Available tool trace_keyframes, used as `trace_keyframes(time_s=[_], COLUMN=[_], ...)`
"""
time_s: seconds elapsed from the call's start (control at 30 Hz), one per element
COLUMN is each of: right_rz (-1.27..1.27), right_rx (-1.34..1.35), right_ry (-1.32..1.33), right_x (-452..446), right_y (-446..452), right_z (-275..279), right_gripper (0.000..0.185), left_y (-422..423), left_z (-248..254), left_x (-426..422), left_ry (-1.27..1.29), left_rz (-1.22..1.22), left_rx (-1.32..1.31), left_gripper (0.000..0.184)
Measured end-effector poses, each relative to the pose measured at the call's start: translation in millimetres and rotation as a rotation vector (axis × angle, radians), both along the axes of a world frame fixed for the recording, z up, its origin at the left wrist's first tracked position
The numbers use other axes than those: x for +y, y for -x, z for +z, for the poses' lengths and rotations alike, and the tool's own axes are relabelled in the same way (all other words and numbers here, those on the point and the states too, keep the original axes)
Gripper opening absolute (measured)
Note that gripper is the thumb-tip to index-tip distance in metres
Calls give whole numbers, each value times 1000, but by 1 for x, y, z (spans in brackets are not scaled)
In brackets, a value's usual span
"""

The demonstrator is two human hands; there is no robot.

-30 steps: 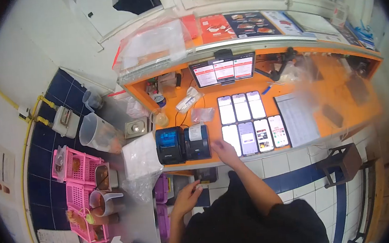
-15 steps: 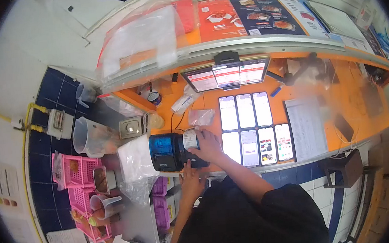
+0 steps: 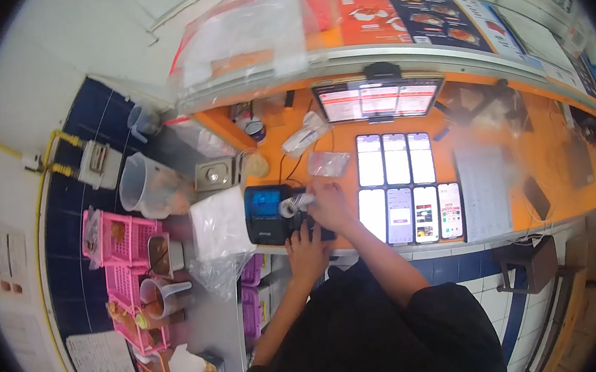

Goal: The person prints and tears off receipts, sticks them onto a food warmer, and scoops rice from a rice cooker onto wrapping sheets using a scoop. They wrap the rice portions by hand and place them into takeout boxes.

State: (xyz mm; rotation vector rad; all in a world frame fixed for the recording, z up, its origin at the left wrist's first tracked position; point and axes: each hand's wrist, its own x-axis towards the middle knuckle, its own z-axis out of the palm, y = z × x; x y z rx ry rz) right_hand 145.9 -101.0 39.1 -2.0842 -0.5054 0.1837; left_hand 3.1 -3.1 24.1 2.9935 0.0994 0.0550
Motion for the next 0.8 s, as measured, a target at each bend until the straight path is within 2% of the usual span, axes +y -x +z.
trace_keyframes(time_s=[0.07,0.17,0.27,0.3,0.6,0.8], right_rz=[-71,-17,-19,-20,-38,-52], right_rx=[233,386,372,294,310,256], right_ry=[-253,-616,-633,-591,-610,-635], right_x=[10,15,18,18,19,23], right_y=[-4,-19,-40,-46,-73,-90], right_z=[-1,0,2,5,51,62], right_gripper=[57,75,81,78,67,63], left_y=[2,6,6,5,3,0], left_z=[0,-2,-3,-3,-1,0], left_x=[4,7,9,10,17,19], left_ry=[30,23,17,18,41,28], left_rz=[-19,-29,-39,-40,-59,-76], left_rx=[5,13,23,30,58,40], left_gripper=[77,80,81,81,81,79])
